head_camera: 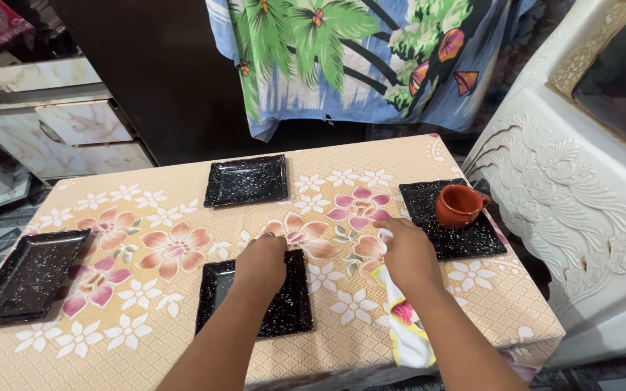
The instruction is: The person wipes a small terracotta cup with a patterned cloth, rotating it to clean the exterior and interior. The person places the cup on a black tray and repeats the process with a second cup.
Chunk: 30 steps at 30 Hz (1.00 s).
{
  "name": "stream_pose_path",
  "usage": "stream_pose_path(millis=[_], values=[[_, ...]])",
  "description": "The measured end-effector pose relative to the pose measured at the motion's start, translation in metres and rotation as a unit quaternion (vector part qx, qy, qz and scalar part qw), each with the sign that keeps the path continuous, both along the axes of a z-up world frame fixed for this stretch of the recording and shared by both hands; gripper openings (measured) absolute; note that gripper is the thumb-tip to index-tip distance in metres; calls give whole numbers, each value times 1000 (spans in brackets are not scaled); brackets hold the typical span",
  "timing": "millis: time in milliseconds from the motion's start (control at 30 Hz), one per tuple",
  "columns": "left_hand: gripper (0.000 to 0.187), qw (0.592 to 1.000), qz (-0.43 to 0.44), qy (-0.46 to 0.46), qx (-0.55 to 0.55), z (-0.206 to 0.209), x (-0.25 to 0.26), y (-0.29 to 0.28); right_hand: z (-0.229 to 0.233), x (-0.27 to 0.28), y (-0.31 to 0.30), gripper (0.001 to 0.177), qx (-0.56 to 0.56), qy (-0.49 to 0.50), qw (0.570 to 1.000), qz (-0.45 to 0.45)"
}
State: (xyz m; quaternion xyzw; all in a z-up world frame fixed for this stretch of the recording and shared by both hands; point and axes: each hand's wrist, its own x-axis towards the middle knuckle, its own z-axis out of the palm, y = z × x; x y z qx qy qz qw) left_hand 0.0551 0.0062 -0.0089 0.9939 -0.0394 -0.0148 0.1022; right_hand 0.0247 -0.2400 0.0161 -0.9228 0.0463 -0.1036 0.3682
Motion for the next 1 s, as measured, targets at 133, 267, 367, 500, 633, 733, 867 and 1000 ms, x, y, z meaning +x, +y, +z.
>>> stream_pose_path(millis=[133, 267, 367, 500, 633, 733, 867, 1000], values=[[16, 1000, 9, -3, 12, -3, 8, -5, -5, 3, -1, 38, -2, 7, 1000, 9], [15, 1000, -1, -26, 13, -2, 8, -13, -2, 5, 4, 36, -52, -51, 997, 37], [18, 1000, -8, -18, -2, 5, 1, -17, 16, -2, 17, 36, 2, 105, 994, 23], [33, 999, -27, 7, 22, 28, -10, -12, 29, -6, 40, 39, 60, 256, 962, 69], [51, 988, -36, 93, 114, 48, -19, 8, 7, -11, 50, 47, -55, 209, 961, 172], [61, 992, -23, 98, 80, 52, -32, 34, -12, -8, 57, 59, -98, 207, 949, 216], [68, 998, -17, 60, 8, 32, -41, 61, -28, -10, 66, 69, -99, 188, 946, 245], [65, 999, -8, 16, -31, 12, -39, 69, -30, -11, 72, 75, -78, 214, 944, 239]])
